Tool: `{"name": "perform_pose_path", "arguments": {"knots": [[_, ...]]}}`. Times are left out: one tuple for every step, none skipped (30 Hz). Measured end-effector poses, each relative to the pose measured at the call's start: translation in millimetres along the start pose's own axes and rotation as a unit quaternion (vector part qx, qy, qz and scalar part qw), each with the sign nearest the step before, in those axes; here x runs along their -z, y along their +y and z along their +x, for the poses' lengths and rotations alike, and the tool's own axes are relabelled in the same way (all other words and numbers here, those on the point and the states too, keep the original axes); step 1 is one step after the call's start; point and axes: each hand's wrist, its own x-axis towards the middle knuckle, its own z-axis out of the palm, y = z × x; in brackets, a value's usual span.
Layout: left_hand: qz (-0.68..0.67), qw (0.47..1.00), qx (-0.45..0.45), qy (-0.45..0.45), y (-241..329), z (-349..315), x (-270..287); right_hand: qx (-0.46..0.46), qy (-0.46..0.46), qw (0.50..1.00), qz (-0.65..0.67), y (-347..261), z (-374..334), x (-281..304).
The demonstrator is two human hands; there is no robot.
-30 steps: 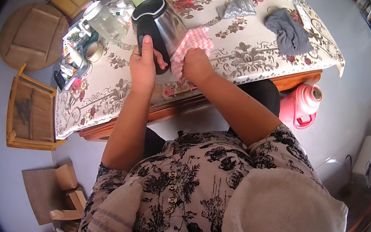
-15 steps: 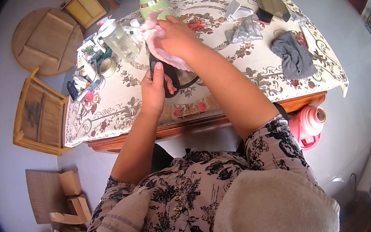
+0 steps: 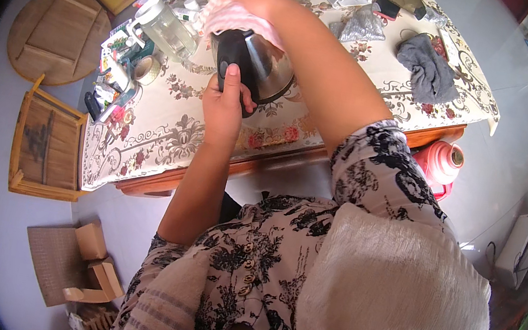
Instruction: The person scrubs the exterior of a stainless steel electric kettle with a steel wool pad, then wipes it dry with a pink and white checkered cloth. The task is performed on a table covered with a floral tablecloth.
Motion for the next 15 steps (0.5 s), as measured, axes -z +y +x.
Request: {"name": "perform_pose_path", "arguments": {"knots": [[0.0,1.0,0.0,0.008,0,1,0,-0.01,0.005,0.991,0.131,-4,-24,-6],[-0.001,1.0,0.004,0.014,0,0,-1,0.038,0.016,0.981,0.19,2,-43,-17],[-0.004,1.0,0.007,0.012,0,0,-2,0.085,0.028,0.965,0.246,13,-61,-28],[-0.008,1.0,0.009,0.009,0,2,-5,0.132,0.039,0.944,0.299,27,-69,-30],[-0.009,1.0,0.011,0.005,1,2,-8,0.147,0.078,0.954,0.248,68,-58,-15],[-0.011,1.0,0.009,0.004,-2,3,-6,0.163,0.131,0.963,0.172,85,-65,-20],[-0.013,1.0,0.006,0.002,-5,4,-3,0.18,0.184,0.962,0.094,93,-77,-29],[-0.015,1.0,0.004,-0.001,-8,5,-3,0.222,0.197,0.95,0.098,92,-83,-44],[-0.014,1.0,0.006,-0.004,-7,6,-3,0.264,0.209,0.936,0.102,88,-85,-55],[-0.012,1.0,0.009,-0.01,-6,5,-3,0.258,0.247,0.932,-0.062,79,-84,-50],[-0.007,1.0,0.013,-0.012,-5,5,-2,0.247,0.285,0.9,-0.218,62,-85,-50],[-0.008,1.0,0.014,-0.009,-2,3,-2,0.199,0.278,0.898,-0.278,44,-82,-53],[-0.012,1.0,0.013,-0.012,-3,3,-1,0.151,0.269,0.89,-0.337,20,-80,-58],[-0.016,1.0,0.013,-0.019,-3,3,-1,0.124,0.256,0.885,-0.368,5,-73,-57],[-0.021,0.999,0.012,-0.023,-3,4,0,0.115,0.205,0.869,-0.435,-6,-65,-53]]}}
